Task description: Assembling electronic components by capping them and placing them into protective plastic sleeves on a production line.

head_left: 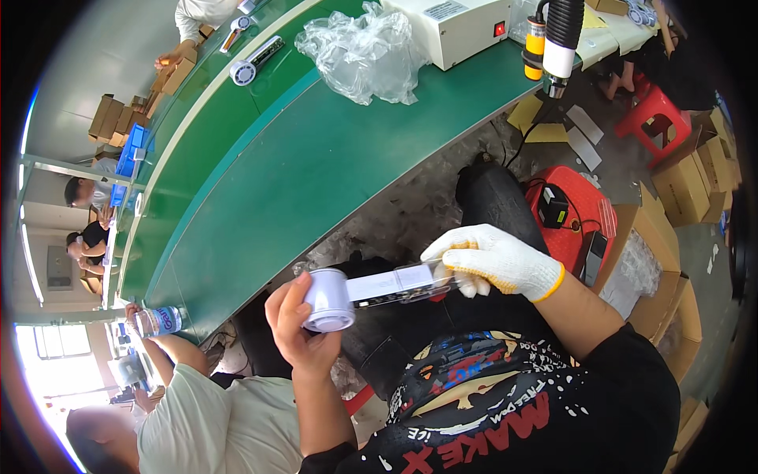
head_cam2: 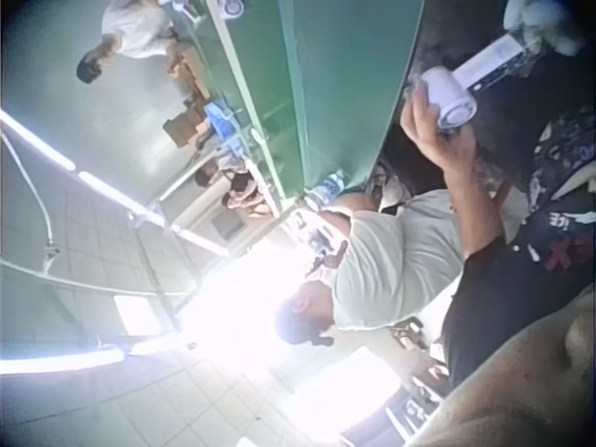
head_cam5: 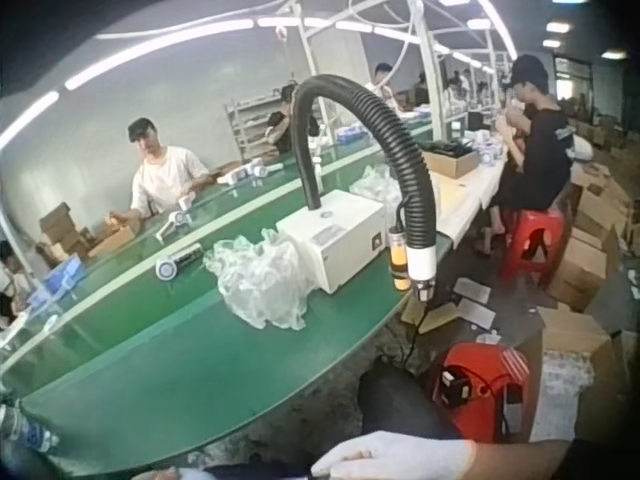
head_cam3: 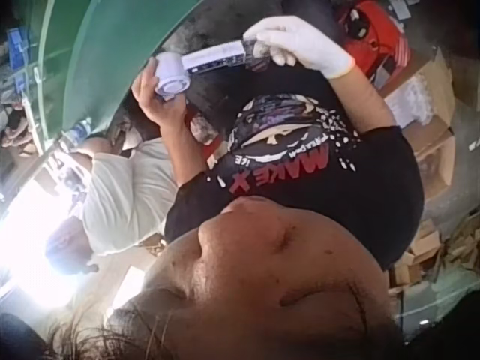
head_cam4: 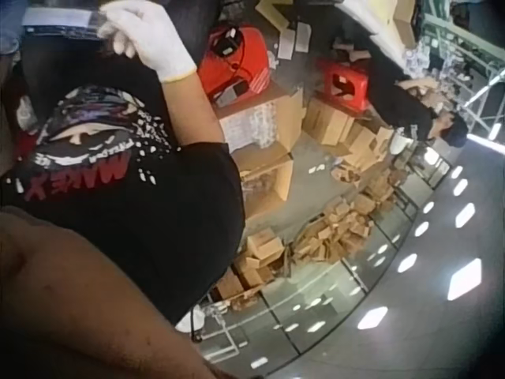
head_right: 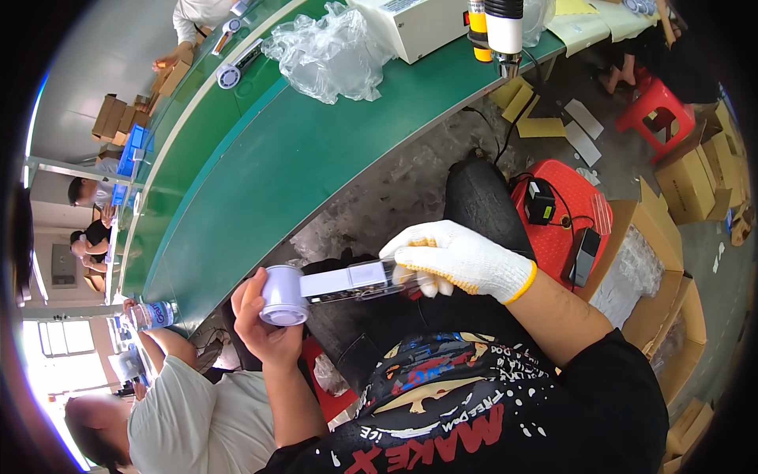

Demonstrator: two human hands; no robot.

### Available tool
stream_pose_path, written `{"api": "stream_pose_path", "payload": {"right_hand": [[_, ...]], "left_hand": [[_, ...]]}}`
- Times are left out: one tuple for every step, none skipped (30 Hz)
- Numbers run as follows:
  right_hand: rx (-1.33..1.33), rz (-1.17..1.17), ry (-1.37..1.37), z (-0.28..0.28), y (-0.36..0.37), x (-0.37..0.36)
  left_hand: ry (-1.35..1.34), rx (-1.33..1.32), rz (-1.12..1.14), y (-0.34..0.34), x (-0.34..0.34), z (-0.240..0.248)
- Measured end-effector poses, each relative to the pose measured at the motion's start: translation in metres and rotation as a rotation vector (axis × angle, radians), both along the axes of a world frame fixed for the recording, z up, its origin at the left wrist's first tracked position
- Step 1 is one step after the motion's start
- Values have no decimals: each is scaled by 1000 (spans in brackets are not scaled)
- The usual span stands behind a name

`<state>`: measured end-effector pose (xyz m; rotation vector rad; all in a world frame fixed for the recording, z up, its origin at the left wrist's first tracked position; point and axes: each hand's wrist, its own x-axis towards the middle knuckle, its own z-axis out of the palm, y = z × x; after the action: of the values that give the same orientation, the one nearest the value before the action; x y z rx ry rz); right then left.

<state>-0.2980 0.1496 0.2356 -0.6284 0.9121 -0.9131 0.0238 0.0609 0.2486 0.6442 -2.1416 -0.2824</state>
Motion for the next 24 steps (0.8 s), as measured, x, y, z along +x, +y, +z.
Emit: {"api": "stream_pose_path", "payload": {"right_hand": [[5, 1, -2, -1, 0, 3], [-56, 14, -6, -2, 1, 8], [-116, 26, -11, -2, 2, 13], [-179, 38, -15, -2, 2, 17], [-176, 39, -16, -1, 2, 19], [-287, 40, 94, 3, 2, 21], [-398, 41, 205, 7, 3, 22], [-508, 41, 317, 10, 3, 23], [-504, 41, 318, 12, 3, 23], [-545, 26, 382, 14, 3, 23], [-586, 10, 447, 15, 3, 23], [-626, -5, 512, 16, 3, 23], [-621, -6, 512, 17, 4, 23], [-629, -18, 516, 17, 4, 23], [-637, -31, 519, 18, 5, 24], [-645, -43, 521, 17, 6, 24], [-643, -42, 519, 16, 6, 24], [-641, -58, 509, 15, 6, 24], [-641, -74, 501, 14, 6, 24], [-641, -89, 492, 13, 5, 24], [-641, -89, 491, 13, 4, 23], [-660, -38, 522, 14, 3, 22], [-680, 14, 553, 14, 1, 20], [-699, 68, 584, 15, 1, 19]], "left_hand": [[-21, -27, -30, 2, -5, 0], [-23, -22, -29, 4, -9, 0], [-37, -61, -29, 5, -13, 0], [-51, -102, -30, 6, -18, -1], [-64, -143, -31, 8, -21, -3], [-65, -140, -31, 11, -23, -4], [-63, -157, -23, 14, -25, -6], [-60, -174, -15, 16, -27, -8], [-57, -191, -8, 18, -29, -9], [-56, -187, -9, 20, -30, -11], [-33, -195, 6, 21, -31, -12], [-9, -203, 22, 22, -32, -14], [14, -210, 37, 23, -33, -15], [12, -208, 38, 24, -33, -17], [27, -209, 45, 25, -35, -18], [40, -211, 52, 26, -36, -20], [54, -213, 59, 26, -36, -20], [51, -211, 60, 26, -37, -20], [55, -204, 44, 25, -37, -19], [59, -197, 27, 24, -37, -18], [63, -189, 9, 22, -39, -15], [62, -189, 11, 19, -38, -7], [12, -78, -64, 15, -34, 5], [-36, 34, -137, 12, -32, 19]]}}
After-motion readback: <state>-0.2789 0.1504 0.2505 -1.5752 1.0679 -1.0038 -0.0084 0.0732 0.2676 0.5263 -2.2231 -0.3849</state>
